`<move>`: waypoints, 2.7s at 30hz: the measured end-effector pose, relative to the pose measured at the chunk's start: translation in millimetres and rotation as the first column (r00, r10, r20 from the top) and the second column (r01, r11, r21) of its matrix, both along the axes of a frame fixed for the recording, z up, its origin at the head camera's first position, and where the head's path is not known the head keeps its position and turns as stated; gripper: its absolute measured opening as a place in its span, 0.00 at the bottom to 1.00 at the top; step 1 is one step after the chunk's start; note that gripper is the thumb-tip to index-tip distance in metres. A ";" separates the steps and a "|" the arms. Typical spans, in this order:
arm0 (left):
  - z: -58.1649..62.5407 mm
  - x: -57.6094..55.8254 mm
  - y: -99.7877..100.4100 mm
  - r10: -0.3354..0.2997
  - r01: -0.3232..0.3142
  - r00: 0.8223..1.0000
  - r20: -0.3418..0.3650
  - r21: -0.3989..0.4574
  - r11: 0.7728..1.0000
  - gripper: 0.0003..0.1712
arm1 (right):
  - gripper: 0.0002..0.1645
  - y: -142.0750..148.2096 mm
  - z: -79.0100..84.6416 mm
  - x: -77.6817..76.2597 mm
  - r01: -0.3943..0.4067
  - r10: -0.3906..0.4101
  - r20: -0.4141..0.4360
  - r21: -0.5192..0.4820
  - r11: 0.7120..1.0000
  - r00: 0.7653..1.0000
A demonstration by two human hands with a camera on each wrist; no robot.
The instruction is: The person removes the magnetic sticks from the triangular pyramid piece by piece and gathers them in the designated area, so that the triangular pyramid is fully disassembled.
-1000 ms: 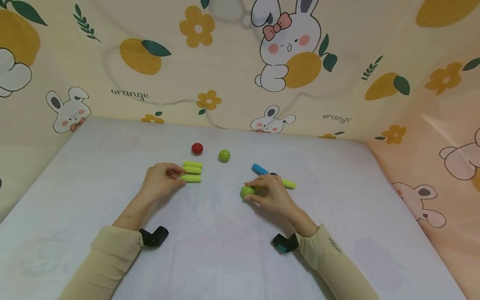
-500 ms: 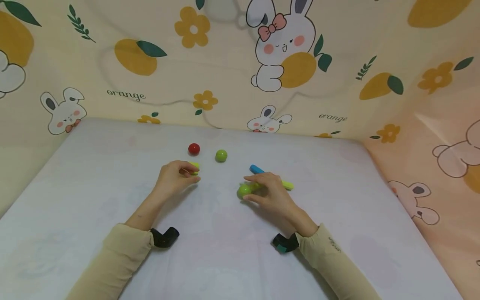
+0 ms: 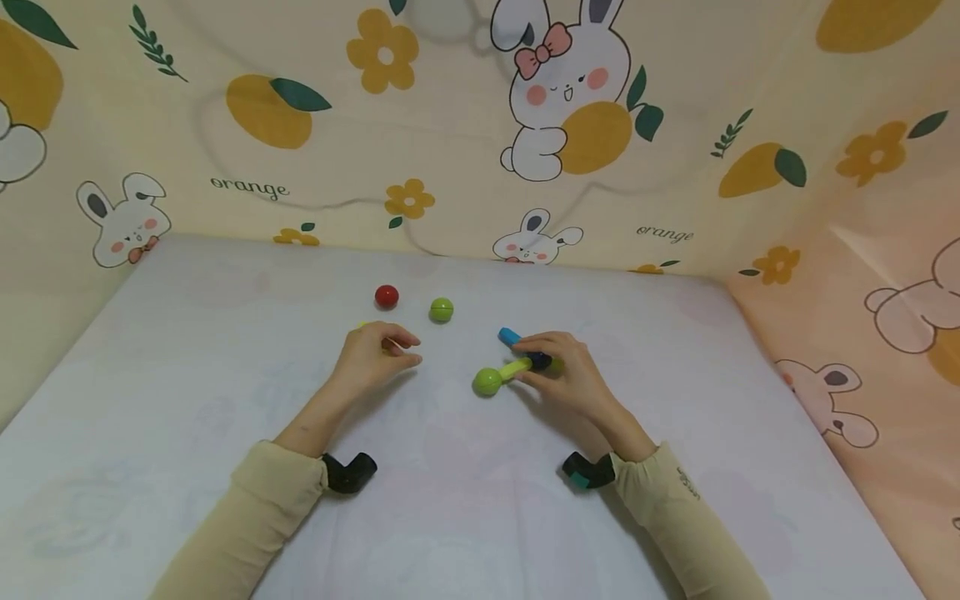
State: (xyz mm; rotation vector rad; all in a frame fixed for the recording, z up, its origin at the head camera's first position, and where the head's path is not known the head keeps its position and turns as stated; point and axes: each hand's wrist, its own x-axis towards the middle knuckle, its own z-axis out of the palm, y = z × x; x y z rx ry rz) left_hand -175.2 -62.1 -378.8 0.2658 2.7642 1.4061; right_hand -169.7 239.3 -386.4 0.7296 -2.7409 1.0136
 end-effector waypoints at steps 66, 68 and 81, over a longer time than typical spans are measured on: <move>-3.8 7.1 41.2 -0.338 0.341 0.938 0.083 -0.028 0.940 0.16 | 0.14 -31.0 -5.5 -0.4 0.110 -0.108 0.097 -0.018 0.994 0.989; -4.3 8.1 39.6 -0.335 0.338 0.937 0.099 -0.009 0.941 0.17 | 0.14 -29.3 -5.0 -0.3 0.116 -0.114 0.111 -0.010 0.993 0.987; -2.5 4.4 36.8 -0.131 0.129 0.978 0.161 0.022 0.991 0.18 | 0.15 -28.3 -3.3 1.7 0.117 -0.116 0.128 0.000 0.993 0.985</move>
